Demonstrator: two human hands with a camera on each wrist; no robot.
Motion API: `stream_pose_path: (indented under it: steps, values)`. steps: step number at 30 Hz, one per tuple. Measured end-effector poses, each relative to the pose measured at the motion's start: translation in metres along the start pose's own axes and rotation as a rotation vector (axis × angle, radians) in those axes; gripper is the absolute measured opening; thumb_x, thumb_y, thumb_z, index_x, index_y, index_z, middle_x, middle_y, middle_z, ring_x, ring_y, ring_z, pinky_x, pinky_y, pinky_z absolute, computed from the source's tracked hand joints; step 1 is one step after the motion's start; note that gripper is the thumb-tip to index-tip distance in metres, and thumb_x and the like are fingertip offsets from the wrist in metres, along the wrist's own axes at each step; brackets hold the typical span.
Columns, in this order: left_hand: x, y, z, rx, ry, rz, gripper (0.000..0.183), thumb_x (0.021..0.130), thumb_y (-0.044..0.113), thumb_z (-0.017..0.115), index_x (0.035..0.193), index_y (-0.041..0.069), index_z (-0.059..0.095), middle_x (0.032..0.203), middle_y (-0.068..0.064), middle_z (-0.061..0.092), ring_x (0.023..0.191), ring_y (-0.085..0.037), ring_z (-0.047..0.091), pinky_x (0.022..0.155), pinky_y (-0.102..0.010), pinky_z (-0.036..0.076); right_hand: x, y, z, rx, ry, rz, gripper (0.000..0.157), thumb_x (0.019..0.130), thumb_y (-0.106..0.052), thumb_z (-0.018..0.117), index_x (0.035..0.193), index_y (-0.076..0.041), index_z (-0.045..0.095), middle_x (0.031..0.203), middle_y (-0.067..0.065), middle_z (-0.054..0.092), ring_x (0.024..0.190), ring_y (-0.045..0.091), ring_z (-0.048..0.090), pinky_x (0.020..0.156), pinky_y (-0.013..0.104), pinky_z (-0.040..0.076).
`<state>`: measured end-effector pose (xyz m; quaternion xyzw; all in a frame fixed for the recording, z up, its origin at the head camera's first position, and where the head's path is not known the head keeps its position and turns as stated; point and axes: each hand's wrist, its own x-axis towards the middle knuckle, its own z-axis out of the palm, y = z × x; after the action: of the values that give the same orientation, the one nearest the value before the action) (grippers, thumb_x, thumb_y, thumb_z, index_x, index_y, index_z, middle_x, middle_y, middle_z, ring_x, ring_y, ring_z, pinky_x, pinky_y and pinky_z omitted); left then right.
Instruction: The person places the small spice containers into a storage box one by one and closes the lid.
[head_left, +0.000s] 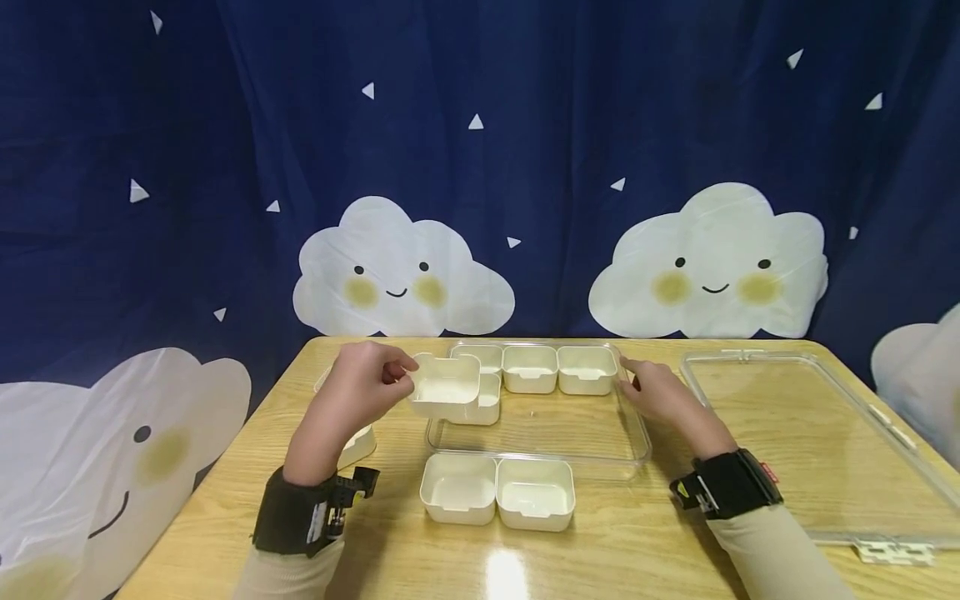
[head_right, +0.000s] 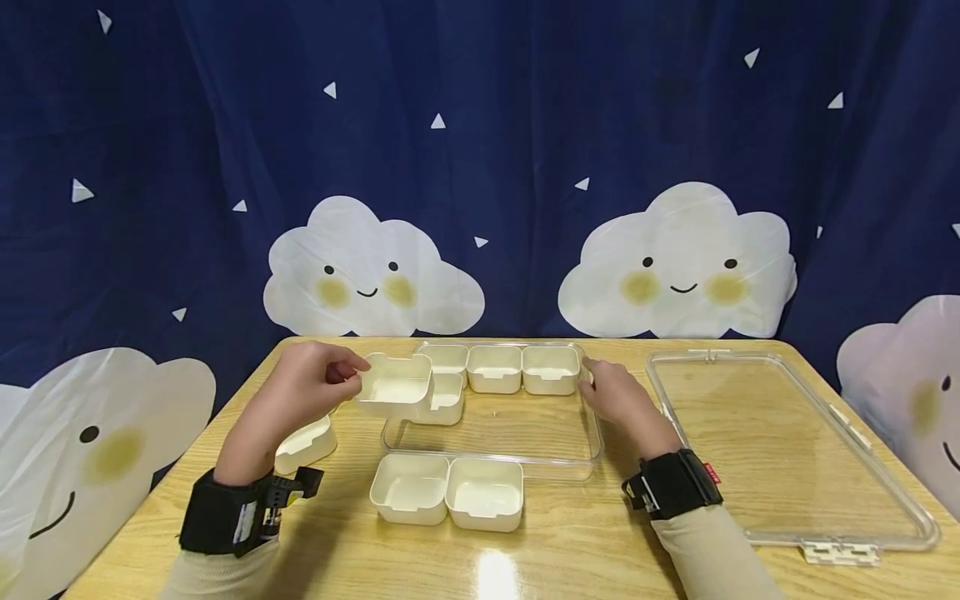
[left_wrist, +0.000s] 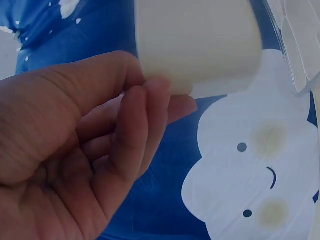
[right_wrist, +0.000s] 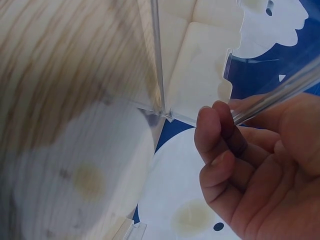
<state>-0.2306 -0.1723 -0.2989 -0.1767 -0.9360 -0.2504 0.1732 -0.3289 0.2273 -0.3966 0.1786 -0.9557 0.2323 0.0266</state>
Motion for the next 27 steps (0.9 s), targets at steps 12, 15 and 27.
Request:
stream_pose_path:
  steps: [12, 15, 27]
  values:
    - [0.009, 0.008, 0.019, 0.002, -0.063, -0.064, 0.023, 0.079, -0.003, 0.065, 0.099, 0.002, 0.075, 0.072, 0.000, 0.067, 0.064, -0.010, 0.059, 0.063, -0.028, 0.050, 0.002, 0.005, 0.003, 0.010, 0.021, -0.054, 0.049, 0.099, -0.006, 0.057, 0.136, 0.023, 0.045, 0.063, 0.004, 0.046, 0.056, 0.016, 0.042, 0.052, 0.030, 0.036]
    - [0.012, 0.011, 0.024, -0.001, -0.075, -0.069, 0.025, 0.079, -0.004, 0.066, 0.103, 0.001, 0.074, 0.071, -0.001, 0.067, 0.064, -0.010, 0.060, 0.061, -0.027, 0.050, -0.002, 0.009, 0.001, 0.016, 0.028, -0.056, 0.049, 0.098, -0.006, 0.056, 0.135, 0.024, 0.045, 0.062, 0.003, 0.045, 0.055, 0.015, 0.042, 0.051, 0.030, 0.035]
    - [0.009, 0.009, 0.021, 0.073, -0.052, -0.107, 0.022, 0.083, -0.004, 0.065, 0.101, 0.007, 0.070, 0.080, -0.005, 0.070, 0.067, -0.017, 0.063, 0.060, -0.030, 0.049, 0.004, 0.008, 0.004, 0.010, 0.031, -0.087, 0.048, 0.098, -0.005, 0.056, 0.135, 0.024, 0.045, 0.059, 0.000, 0.042, 0.052, 0.014, 0.039, 0.050, 0.029, 0.033]
